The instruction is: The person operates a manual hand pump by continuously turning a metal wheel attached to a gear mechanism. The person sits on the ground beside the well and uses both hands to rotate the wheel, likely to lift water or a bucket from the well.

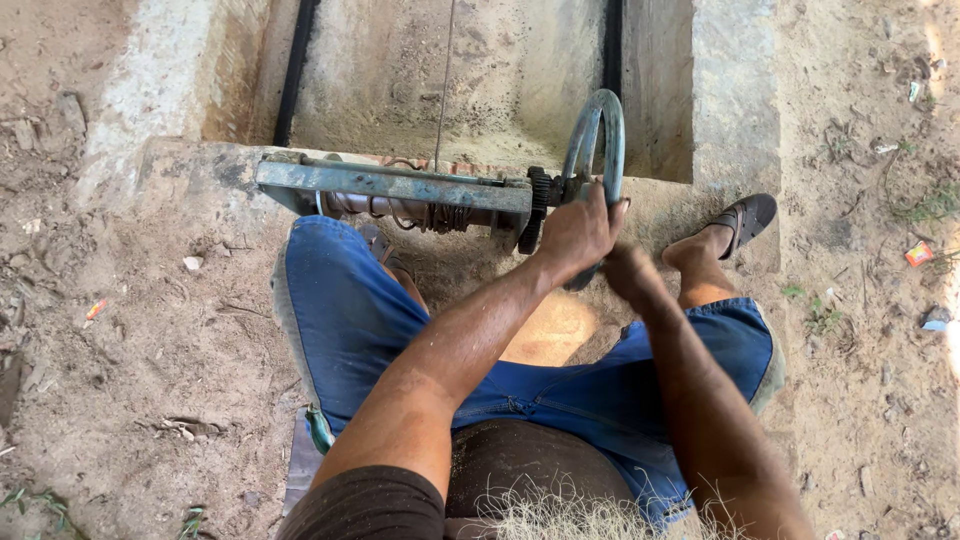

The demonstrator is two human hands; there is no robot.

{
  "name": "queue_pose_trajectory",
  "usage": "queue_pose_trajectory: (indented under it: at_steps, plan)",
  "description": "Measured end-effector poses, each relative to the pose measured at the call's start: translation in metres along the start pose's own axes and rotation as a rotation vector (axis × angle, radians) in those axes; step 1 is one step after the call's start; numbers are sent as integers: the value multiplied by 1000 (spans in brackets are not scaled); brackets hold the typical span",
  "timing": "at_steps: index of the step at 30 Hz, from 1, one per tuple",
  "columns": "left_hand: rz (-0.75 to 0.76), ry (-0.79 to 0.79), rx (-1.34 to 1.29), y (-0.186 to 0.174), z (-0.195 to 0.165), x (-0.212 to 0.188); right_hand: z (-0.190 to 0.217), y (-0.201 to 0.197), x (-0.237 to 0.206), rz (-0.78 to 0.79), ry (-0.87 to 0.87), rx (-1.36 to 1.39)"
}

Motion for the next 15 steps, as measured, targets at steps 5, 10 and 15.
queue_pose_trajectory:
  at_steps: [5, 10, 15]
  plan:
    - [7, 0, -140, 0, -7, -35, 24, -64, 15, -149, 169, 646]
    - [9, 14, -161, -4, -13, -58, 74, -94, 31, -235, 59, 684]
    - [-32, 98, -102, -2, -17, -73, 81, -85, 51, -212, 137, 572]
Point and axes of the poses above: each hand's wrist, its own x-axis towards the middle knuckle, its own y-axis out of the palm, z = x × y, the point moved 7 cm from there along x, towards the middle knuckle, and after that the axes turned 10 degrees about z, right-handed, at the moved point
